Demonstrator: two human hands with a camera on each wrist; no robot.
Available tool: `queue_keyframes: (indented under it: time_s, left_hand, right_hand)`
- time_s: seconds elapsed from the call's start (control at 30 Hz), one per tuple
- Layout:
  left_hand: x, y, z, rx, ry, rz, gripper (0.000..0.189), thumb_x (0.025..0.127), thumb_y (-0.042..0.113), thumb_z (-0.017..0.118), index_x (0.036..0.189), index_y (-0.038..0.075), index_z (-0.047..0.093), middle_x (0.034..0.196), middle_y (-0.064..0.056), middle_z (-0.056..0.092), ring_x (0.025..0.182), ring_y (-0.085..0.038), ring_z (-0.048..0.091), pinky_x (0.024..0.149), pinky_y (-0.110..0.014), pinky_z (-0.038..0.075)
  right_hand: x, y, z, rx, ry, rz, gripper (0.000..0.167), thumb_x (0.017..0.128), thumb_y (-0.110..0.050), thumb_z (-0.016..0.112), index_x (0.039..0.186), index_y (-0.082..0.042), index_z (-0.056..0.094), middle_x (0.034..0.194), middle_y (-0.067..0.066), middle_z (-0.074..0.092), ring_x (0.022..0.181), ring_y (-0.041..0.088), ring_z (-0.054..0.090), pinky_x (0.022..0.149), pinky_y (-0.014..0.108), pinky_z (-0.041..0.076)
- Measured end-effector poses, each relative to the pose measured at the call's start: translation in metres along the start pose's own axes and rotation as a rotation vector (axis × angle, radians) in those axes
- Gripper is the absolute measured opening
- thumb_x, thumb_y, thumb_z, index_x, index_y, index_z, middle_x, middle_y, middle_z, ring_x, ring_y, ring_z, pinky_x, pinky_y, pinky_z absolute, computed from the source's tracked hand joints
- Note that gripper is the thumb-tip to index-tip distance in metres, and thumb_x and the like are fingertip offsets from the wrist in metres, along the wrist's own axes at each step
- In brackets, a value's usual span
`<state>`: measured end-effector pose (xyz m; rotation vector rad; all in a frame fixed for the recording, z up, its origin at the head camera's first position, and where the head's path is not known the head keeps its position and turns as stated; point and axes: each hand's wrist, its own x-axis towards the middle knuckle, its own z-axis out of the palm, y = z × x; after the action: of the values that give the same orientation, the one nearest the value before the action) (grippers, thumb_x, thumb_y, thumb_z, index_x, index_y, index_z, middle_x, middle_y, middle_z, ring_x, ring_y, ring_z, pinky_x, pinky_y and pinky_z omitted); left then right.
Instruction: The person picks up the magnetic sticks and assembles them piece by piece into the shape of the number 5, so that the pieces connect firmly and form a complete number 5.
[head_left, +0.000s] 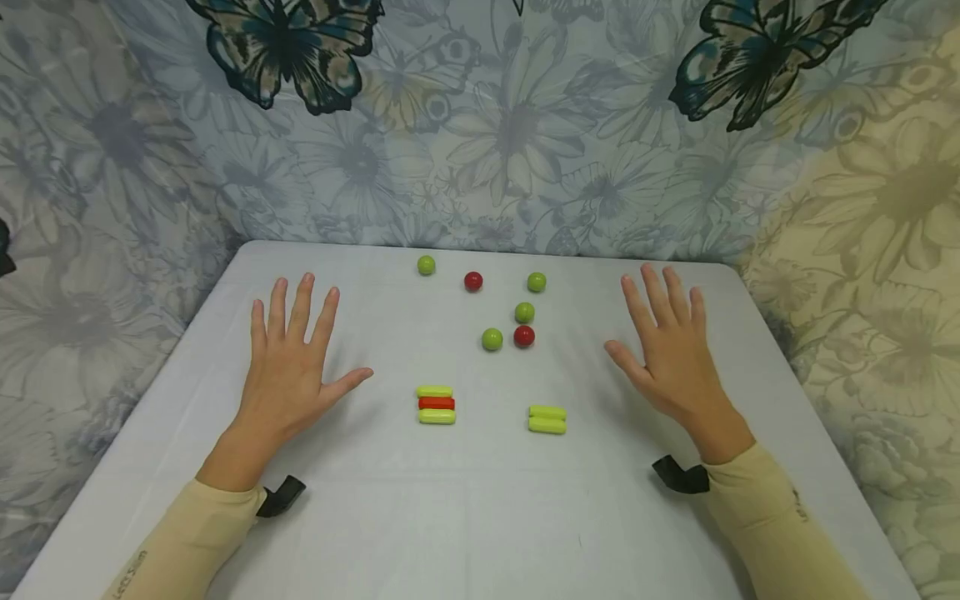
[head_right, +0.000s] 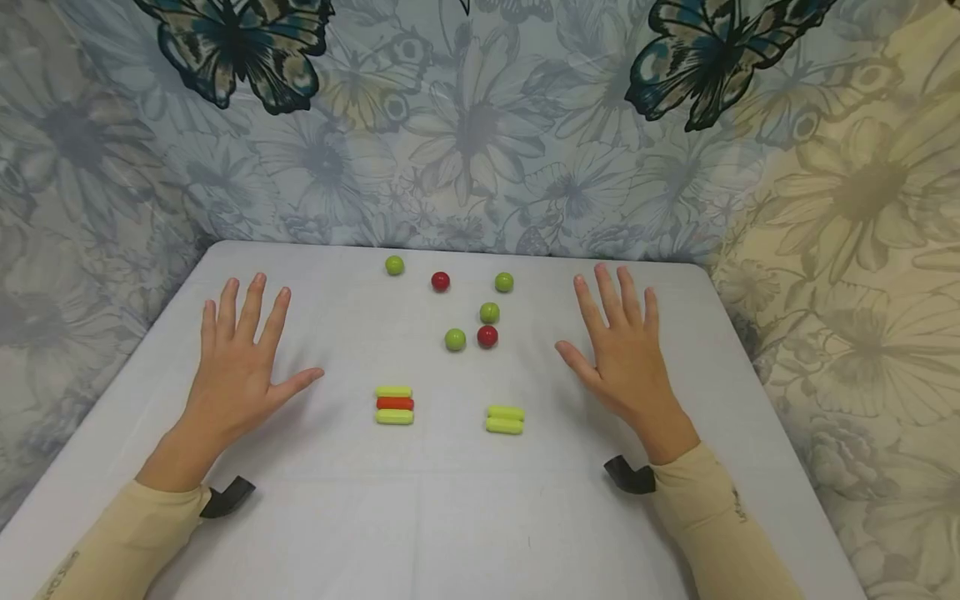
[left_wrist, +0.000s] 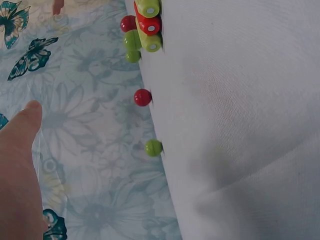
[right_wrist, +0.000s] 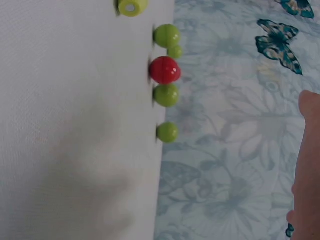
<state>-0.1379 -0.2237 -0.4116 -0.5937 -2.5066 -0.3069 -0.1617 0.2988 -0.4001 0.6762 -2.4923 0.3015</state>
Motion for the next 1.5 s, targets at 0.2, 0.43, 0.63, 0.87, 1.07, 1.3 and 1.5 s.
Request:
queue_keyframes:
  time_s: [0.2, 0.43, 0.63, 0.87, 1.07, 1.3, 1.5]
  left_hand:
    - [0.003, 0.001, -0.001, -0.021, -0.014, 0.006, 0.111, 0.099, 0.088, 0.034, 0.171, 0.003, 0.029, 0.176, -0.025, 0.019, 0.161, -0.052, 0.011, 0.122, -0.074, 0.019]
    - [0.014, 0.002, -0.003, -0.136, -0.053, 0.003, 0.108, 0.100, 0.081, 0.050, 0.171, 0.004, 0.027, 0.171, -0.024, 0.032, 0.156, -0.047, 0.029, 0.118, -0.068, 0.034]
    - [0.027, 0.010, 0.005, -0.244, -0.123, -0.009, 0.101, 0.097, 0.051, 0.078, 0.172, 0.007, 0.027, 0.169, -0.019, 0.037, 0.155, -0.041, 0.035, 0.116, -0.065, 0.039]
    - [0.039, 0.026, 0.012, -0.424, -0.258, -0.097, 0.100, 0.094, 0.053, 0.084, 0.172, 0.019, 0.032, 0.171, -0.009, 0.037, 0.156, -0.034, 0.036, 0.119, -0.064, 0.037]
    - [0.048, 0.036, 0.014, -0.547, -0.294, -0.141, 0.098, 0.090, 0.055, 0.088, 0.169, 0.024, 0.040, 0.169, -0.002, 0.040, 0.155, -0.028, 0.039, 0.120, -0.062, 0.037]
    - [0.047, 0.035, 0.029, -0.699, -0.284, -0.172, 0.072, 0.094, 0.037, 0.089, 0.156, 0.019, 0.059, 0.158, 0.000, 0.055, 0.141, -0.032, 0.054, 0.116, -0.059, 0.043]
    - [0.042, 0.030, 0.045, -0.852, -0.321, -0.182, 0.053, 0.095, 0.025, 0.089, 0.143, 0.016, 0.069, 0.142, -0.003, 0.066, 0.125, -0.036, 0.064, 0.111, -0.053, 0.048]
  right_hand:
    - [0.004, -0.001, -0.002, 0.050, 0.039, -0.031, 0.085, 0.111, -0.068, 0.035, 0.171, -0.007, 0.032, 0.173, 0.024, 0.028, 0.159, 0.048, 0.022, 0.120, 0.077, 0.015]
    - [0.023, -0.003, 0.001, 0.198, 0.004, -0.021, 0.079, 0.103, -0.041, 0.069, 0.168, -0.007, 0.039, 0.167, 0.022, 0.041, 0.151, 0.046, 0.040, 0.116, 0.069, 0.036]
    - [0.037, -0.008, 0.013, 0.247, -0.073, -0.002, 0.079, 0.094, -0.021, 0.086, 0.162, -0.008, 0.048, 0.158, 0.018, 0.050, 0.144, 0.039, 0.049, 0.112, 0.063, 0.044]
    - [0.049, -0.013, 0.028, 0.320, -0.065, -0.040, 0.067, 0.091, -0.016, 0.090, 0.151, -0.007, 0.061, 0.149, 0.013, 0.058, 0.135, 0.034, 0.058, 0.109, 0.056, 0.050]
    - [0.054, -0.017, 0.040, 0.378, -0.085, -0.014, 0.060, 0.092, -0.015, 0.090, 0.145, -0.006, 0.065, 0.146, 0.013, 0.061, 0.128, 0.033, 0.062, 0.105, 0.055, 0.053]
    - [0.056, -0.022, 0.052, 0.436, -0.142, 0.011, 0.053, 0.094, -0.015, 0.088, 0.142, -0.008, 0.068, 0.143, 0.011, 0.064, 0.128, 0.033, 0.063, 0.106, 0.055, 0.052]
    - [0.058, -0.027, 0.061, 0.493, -0.205, 0.029, 0.046, 0.094, -0.012, 0.087, 0.138, -0.007, 0.071, 0.140, 0.011, 0.065, 0.120, 0.037, 0.066, 0.099, 0.056, 0.055]
